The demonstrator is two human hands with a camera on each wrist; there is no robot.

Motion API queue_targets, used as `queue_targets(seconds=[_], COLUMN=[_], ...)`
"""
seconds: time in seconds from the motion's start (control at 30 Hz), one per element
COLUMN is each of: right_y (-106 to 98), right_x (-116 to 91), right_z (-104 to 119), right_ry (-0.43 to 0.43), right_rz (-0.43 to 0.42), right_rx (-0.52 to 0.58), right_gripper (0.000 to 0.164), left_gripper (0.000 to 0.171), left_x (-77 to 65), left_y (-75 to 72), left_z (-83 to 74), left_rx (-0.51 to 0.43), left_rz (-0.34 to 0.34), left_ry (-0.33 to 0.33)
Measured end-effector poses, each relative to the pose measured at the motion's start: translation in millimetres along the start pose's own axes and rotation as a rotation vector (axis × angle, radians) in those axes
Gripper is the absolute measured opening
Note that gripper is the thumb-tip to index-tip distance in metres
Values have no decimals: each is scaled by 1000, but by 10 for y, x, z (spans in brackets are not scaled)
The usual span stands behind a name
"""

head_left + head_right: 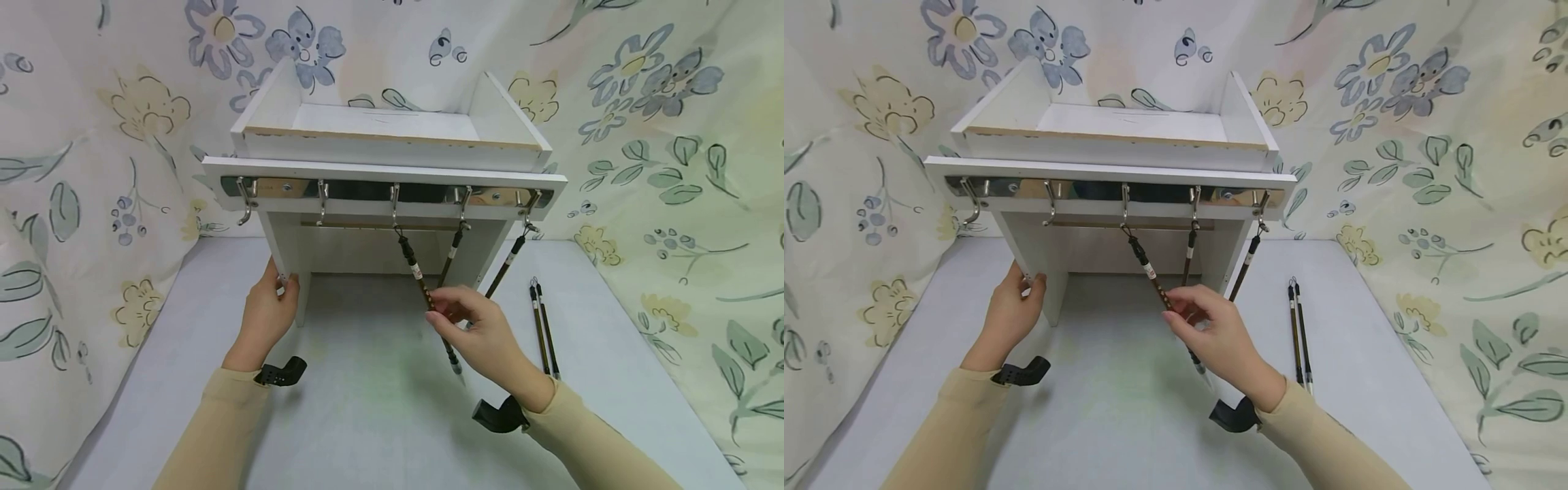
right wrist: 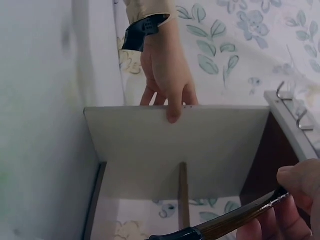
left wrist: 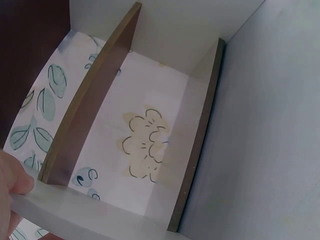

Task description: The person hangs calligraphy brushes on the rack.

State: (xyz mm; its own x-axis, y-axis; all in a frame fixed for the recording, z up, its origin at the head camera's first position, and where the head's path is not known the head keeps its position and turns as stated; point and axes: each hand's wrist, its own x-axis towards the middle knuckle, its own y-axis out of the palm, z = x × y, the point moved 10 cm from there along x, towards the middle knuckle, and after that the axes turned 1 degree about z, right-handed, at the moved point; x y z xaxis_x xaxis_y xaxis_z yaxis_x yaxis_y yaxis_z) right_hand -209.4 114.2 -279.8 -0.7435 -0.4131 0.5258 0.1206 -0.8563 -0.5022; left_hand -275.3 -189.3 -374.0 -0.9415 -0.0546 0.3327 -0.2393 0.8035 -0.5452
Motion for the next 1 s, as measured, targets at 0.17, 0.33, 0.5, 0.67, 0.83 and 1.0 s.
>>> queue_targets(seconds=[0.17,0.33,0.5,0.67,0.83,1.0], right_y=[48,51,26,-15,39,155], right_x=[-10,-1,4,32,21,-13], right_z=[-197,-218,-168,21,33,-48], right_ry=[38,50,54,16,-30,-56], right_rz=[18,20,0,-37,12,108], right_rx=[5,17,10,8,3,30], right_gripper=[27,24,26,28,29,27], left_gripper=[52,51,51,52,51,51], left_x=[1,6,8,7,4,0], left_y=[7,7,-2,-4,-5,-2], left_z=[18,30,23,15,16,20], left_rx=[-1,0,2,0,-1,-4], left_rz=[3,0,-2,1,2,4], left_ry=[-3,-5,-4,-7,-8,-10])
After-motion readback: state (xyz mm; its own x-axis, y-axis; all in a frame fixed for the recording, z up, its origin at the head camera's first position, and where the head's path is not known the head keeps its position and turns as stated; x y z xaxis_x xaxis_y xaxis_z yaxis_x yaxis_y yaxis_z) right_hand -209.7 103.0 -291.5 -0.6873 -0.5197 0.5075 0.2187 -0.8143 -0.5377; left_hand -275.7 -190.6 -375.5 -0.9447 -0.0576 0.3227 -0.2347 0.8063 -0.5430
